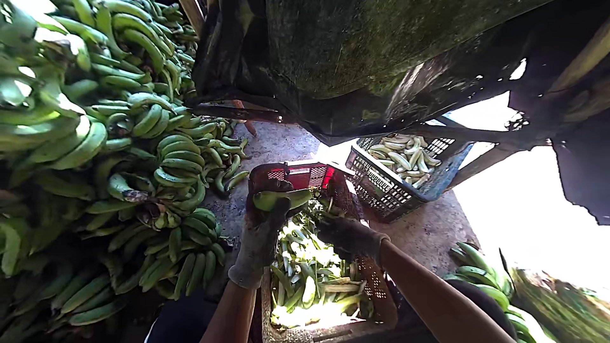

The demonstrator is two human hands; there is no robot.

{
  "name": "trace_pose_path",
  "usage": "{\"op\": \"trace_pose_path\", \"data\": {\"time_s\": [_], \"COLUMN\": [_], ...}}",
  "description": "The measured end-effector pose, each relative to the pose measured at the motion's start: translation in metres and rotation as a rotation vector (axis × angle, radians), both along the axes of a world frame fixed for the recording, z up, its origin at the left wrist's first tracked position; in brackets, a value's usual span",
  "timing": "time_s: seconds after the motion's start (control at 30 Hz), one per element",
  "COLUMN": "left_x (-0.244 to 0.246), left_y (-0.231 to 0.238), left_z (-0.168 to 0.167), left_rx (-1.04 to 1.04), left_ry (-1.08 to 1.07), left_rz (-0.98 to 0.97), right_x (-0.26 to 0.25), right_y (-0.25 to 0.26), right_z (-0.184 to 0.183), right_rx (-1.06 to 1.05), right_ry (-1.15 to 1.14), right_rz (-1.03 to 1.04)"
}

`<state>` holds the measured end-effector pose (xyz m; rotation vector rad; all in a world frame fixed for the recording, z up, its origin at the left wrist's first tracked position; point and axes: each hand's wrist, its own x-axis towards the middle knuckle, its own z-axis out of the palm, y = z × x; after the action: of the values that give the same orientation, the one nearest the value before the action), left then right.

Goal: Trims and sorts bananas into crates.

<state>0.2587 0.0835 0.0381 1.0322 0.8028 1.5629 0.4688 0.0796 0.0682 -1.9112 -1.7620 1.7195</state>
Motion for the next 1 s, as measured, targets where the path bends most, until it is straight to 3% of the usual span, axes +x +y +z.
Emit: {"op": "trace_pose_path", "data": {"time_s": [0.07, 0.2, 0.3, 0.4, 0.5, 0.6, 0.7, 0.87, 0.93, 1.0], "left_x": [-0.012, -0.029, -0.025, -0.018, -0.011, -0.003, -0.007, -0.011, -0.01, -0.008], "left_y": [0.003, 0.01, 0.012, 0.009, -0.005, -0.019, -0.012, 0.001, -0.003, -0.013], "left_z": [0.002, -0.009, -0.014, -0.011, -0.01, -0.006, -0.004, -0.002, -0.008, -0.01], "left_rx": [-0.022, -0.159, -0.199, -0.22, -0.197, -0.28, -0.357, -0.25, -0.224, -0.246], "left_ry": [0.011, 0.204, 0.167, 0.075, 0.083, 0.056, 0.007, 0.186, 0.15, 0.074], "left_rz": [-0.082, -0.07, -0.102, -0.098, -0.114, -0.28, -0.42, 0.117, 0.1, -0.091], "right_x": [0.0, 0.005, 0.014, 0.011, 0.007, 0.016, 0.034, 0.01, 0.003, 0.009], "right_y": [-0.001, -0.004, -0.003, -0.004, 0.007, 0.038, 0.047, 0.0, 0.0, 0.018], "right_z": [0.0, -0.008, -0.036, -0.04, -0.037, -0.029, -0.022, -0.023, -0.025, -0.029], "right_rx": [0.033, 0.566, 0.896, 1.047, 1.105, 1.056, 1.061, 0.889, 0.921, 1.028], "right_ry": [0.062, 0.165, 0.104, 0.104, 0.006, -0.148, -0.099, 0.149, 0.159, 0.067], "right_rz": [-0.028, 0.118, 0.286, 0.324, 0.281, 0.072, -0.024, 0.265, 0.334, 0.294]}}
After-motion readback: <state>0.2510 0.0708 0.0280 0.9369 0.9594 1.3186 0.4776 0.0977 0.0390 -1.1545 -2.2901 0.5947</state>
